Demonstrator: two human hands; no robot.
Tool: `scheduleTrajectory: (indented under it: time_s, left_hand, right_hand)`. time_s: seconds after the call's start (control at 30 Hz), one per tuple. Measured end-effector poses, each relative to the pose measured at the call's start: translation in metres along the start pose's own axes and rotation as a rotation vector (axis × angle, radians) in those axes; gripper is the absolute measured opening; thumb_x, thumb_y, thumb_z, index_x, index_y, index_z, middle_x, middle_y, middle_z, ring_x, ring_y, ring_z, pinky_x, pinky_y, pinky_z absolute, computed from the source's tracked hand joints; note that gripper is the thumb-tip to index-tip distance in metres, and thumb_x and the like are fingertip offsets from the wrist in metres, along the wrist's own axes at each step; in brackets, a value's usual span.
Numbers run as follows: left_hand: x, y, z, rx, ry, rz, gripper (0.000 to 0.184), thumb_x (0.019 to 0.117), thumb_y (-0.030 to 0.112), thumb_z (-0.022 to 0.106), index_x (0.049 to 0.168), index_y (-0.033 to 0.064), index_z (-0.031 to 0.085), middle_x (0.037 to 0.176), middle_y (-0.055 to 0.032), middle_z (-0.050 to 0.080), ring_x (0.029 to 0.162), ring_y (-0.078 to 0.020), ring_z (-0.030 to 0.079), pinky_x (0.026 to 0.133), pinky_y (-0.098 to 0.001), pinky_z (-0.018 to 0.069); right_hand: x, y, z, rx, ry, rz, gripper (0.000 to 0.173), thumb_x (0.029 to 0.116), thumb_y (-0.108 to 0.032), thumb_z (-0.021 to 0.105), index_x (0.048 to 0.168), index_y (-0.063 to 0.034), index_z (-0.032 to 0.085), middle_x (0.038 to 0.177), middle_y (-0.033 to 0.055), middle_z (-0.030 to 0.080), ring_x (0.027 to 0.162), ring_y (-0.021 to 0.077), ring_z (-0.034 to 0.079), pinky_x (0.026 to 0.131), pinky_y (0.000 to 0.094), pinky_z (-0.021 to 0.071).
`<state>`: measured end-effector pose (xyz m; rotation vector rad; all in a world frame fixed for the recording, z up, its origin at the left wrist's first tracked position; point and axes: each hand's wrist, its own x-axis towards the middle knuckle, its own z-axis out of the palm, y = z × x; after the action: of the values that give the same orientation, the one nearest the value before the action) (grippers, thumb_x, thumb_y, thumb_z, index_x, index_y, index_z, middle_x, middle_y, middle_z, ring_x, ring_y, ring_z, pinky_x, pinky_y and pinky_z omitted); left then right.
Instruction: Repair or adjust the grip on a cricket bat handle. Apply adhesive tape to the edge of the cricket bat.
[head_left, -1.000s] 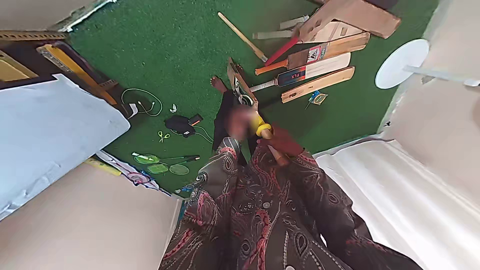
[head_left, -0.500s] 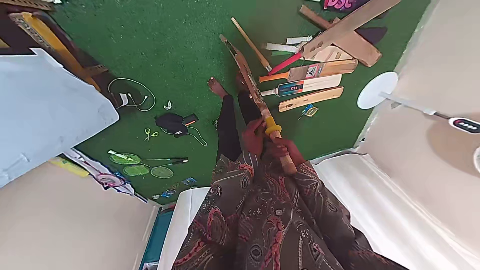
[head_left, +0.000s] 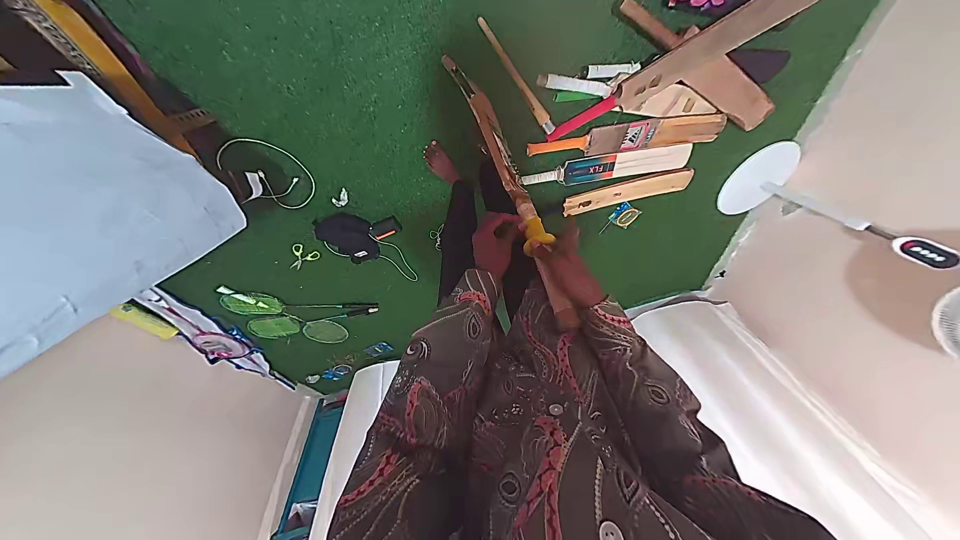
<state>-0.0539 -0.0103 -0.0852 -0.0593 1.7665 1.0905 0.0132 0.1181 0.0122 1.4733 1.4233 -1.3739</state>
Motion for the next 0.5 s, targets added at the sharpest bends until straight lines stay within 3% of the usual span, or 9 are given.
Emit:
scheduleTrajectory:
  time_s: [0.03, 0.1, 0.17, 0.27, 0.37, 0.43, 0.5]
  left_hand:
    - [0.005, -0.004, 0.005, -0.023, -0.033, 0.020, 0.019, 0.0967, 0.013, 0.070, 0.111, 0.0012, 0.073, 0.115, -0.0144, 0.068, 0.108, -0.0210, 0.065, 0.098, -0.0390, 0.0538]
    - [0.010, 0.001, 0.016, 0.007, -0.036, 0.113, 0.018, 0.1020, 0.009, 0.059, 0.113, -0.0007, 0.069, 0.114, -0.0145, 0.068, 0.105, -0.0206, 0.067, 0.095, -0.0392, 0.0553]
    - [0.008, 0.009, 0.021, 0.069, 0.032, 0.195, 0.020, 0.1049, 0.007, 0.050, 0.113, -0.0007, 0.066, 0.114, -0.0147, 0.067, 0.104, -0.0215, 0.067, 0.095, -0.0396, 0.0557]
    - [-0.002, 0.014, 0.019, 0.119, 0.130, 0.174, 0.021, 0.1047, 0.008, 0.049, 0.113, 0.0001, 0.067, 0.110, -0.0133, 0.069, 0.101, -0.0212, 0.068, 0.093, -0.0399, 0.0569]
    - [0.000, 0.035, 0.011, 0.264, 0.118, 0.063, 0.022, 0.1061, 0.014, 0.050, 0.118, 0.0054, 0.066, 0.109, -0.0128, 0.071, 0.095, -0.0272, 0.071, 0.083, -0.0508, 0.0584]
    - [0.003, 0.041, 0.009, 0.287, 0.095, 0.025, 0.023, 0.1068, 0.017, 0.050, 0.121, 0.0061, 0.064, 0.104, -0.0145, 0.072, 0.089, -0.0313, 0.072, 0.077, -0.0555, 0.0579]
    - [0.004, 0.037, 0.003, 0.212, 0.098, 0.058, 0.022, 0.1066, 0.013, 0.048, 0.120, 0.0028, 0.062, 0.102, -0.0157, 0.070, 0.090, -0.0294, 0.070, 0.081, -0.0513, 0.0581]
  right_hand:
    - [0.006, -0.001, 0.001, -0.078, 0.053, -0.132, 0.087, 0.1006, -0.035, 0.065, 0.165, -0.0118, 0.012, 0.148, 0.0258, 0.048, 0.131, 0.0442, 0.051, 0.102, 0.0642, 0.0471]
    - [0.019, -0.005, -0.001, -0.171, 0.082, -0.328, 0.071, 0.1025, -0.038, 0.061, 0.161, -0.0132, 0.031, 0.156, 0.0213, 0.040, 0.139, 0.0388, 0.044, 0.108, 0.0593, 0.0439]
    - [0.033, -0.011, -0.005, -0.257, 0.101, -0.461, 0.051, 0.1052, -0.034, 0.058, 0.150, -0.0110, 0.052, 0.152, 0.0161, 0.047, 0.137, 0.0316, 0.049, 0.109, 0.0518, 0.0458]
    - [0.041, -0.010, -0.001, -0.360, 0.081, -0.533, 0.043, 0.1067, -0.031, 0.054, 0.144, -0.0090, 0.059, 0.143, 0.0139, 0.056, 0.130, 0.0300, 0.054, 0.109, 0.0506, 0.0449]
    - [0.042, -0.021, -0.004, -0.406, 0.075, -0.533, 0.035, 0.1066, -0.027, 0.054, 0.131, -0.0071, 0.068, 0.137, 0.0138, 0.058, 0.123, 0.0296, 0.056, 0.104, 0.0488, 0.0475]
    - [0.043, -0.029, -0.009, -0.416, 0.073, -0.528, 0.032, 0.1030, -0.024, 0.060, 0.128, -0.0071, 0.070, 0.132, 0.0141, 0.060, 0.121, 0.0293, 0.057, 0.102, 0.0473, 0.0496]
    - [0.044, -0.034, -0.007, -0.392, 0.092, -0.550, 0.029, 0.0982, -0.025, 0.068, 0.120, -0.0077, 0.074, 0.124, 0.0128, 0.063, 0.114, 0.0256, 0.061, 0.095, 0.0431, 0.0547]
